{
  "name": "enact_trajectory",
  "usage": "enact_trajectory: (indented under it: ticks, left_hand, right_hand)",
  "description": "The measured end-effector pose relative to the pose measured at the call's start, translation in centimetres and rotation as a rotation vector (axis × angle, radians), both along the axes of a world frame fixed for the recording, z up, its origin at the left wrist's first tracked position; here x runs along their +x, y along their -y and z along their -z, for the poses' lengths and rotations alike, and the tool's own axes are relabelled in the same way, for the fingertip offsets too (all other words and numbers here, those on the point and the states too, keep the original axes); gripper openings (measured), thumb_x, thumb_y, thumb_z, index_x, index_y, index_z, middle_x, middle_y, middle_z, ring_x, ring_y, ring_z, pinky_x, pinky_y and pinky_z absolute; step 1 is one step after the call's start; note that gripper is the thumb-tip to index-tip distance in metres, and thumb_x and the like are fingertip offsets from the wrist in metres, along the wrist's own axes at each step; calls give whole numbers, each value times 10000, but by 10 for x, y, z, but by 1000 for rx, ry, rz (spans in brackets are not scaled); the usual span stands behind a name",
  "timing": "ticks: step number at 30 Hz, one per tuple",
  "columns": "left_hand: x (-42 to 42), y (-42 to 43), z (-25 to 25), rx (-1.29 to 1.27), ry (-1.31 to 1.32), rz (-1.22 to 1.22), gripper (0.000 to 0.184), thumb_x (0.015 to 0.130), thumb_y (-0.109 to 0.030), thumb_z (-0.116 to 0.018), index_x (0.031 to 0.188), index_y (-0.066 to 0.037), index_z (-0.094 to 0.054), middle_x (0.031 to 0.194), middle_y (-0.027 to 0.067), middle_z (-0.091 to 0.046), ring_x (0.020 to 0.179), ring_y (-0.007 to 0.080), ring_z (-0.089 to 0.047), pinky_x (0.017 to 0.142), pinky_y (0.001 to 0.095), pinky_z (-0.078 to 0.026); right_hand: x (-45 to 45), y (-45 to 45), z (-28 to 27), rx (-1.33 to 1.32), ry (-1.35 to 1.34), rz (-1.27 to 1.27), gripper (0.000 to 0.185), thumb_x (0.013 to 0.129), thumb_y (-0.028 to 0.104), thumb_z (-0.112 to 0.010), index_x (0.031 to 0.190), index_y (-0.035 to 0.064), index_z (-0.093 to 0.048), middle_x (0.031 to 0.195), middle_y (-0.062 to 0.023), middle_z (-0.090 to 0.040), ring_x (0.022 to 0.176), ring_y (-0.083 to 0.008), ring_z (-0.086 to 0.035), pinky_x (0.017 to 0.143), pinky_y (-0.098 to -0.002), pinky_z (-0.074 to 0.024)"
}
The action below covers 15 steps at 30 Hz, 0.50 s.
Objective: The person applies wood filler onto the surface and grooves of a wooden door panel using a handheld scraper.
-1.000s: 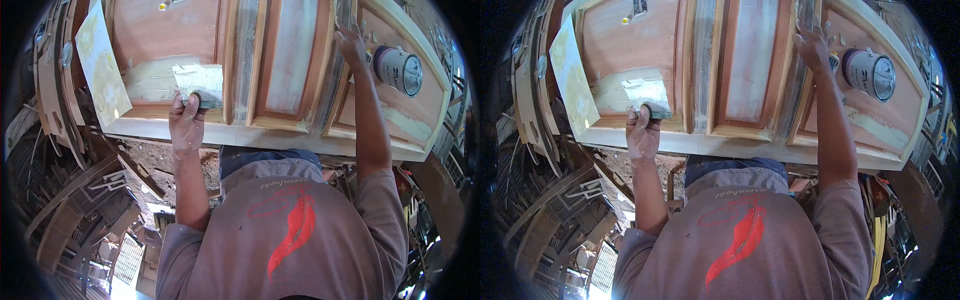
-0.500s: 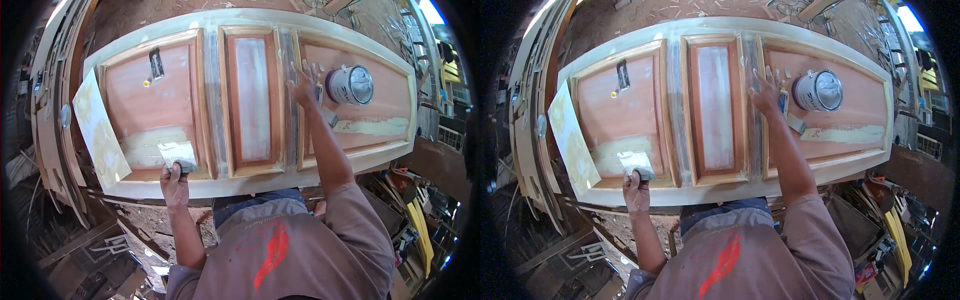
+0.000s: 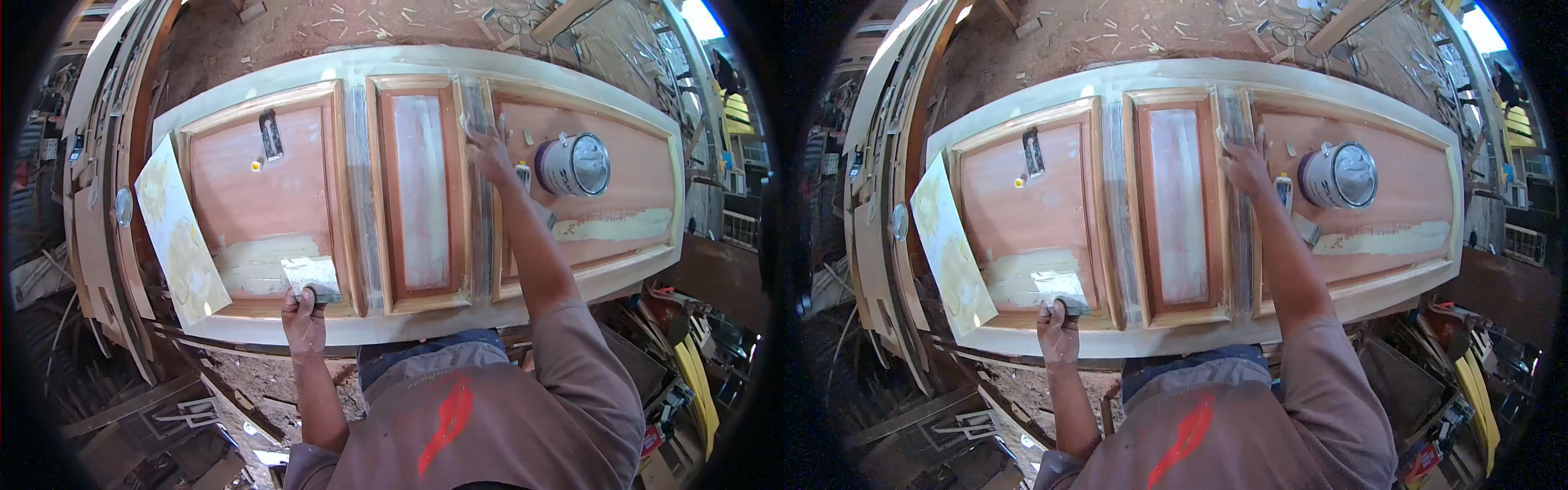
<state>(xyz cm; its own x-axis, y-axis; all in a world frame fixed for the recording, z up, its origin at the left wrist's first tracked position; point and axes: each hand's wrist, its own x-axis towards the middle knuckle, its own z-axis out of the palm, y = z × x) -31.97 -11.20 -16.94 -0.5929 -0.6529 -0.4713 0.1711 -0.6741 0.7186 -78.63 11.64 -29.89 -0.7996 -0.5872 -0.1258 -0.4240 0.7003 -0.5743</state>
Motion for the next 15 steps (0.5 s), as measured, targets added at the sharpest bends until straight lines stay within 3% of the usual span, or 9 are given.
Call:
enact_trajectory:
  ticks: [4,7,10,15]
  left_hand:
    - [-25,-3,-5,4,3,32,326,1006,-125,-713,1311,-29,-647,1202,70,-724,1073,176,-708,963,374,-598]
    - [-36,-2,-2,9,-11,61,325,1009,-122,-709,1311,-21,-649,1204,72,-722,1074,177,-708,962,372,-599]
    - [-43,-3,2,11,-25,77,326,1012,-113,-701,1317,-11,-645,1208,78,-722,1083,182,-707,965,374,-598]
    - [-53,-8,-1,31,-40,81,314,1017,-96,-687,1314,-2,-647,1217,93,-721,1097,194,-711,969,382,-599]
  right_hand:
    - [21,-21,-23,179,-182,-84,632,867,293,-657,1496,254,-599,1720,-225,-221,1600,-487,-49,1261,-655,-10]
    - [17,-21,-49,108,-342,-148,711,840,241,-714,1532,256,-552,1728,-232,-177,1609,-455,-50,1266,-664,-13]
    - [5,-7,-74,338,-299,-268,840,819,216,-739,1600,294,-439,1744,-200,-138,1613,-442,-5,1277,-653,13]
    - [-25,0,-65,408,-352,-422,809,875,219,-679,1624,308,-385,1752,-173,-117,1616,-428,0,1287,-637,14]
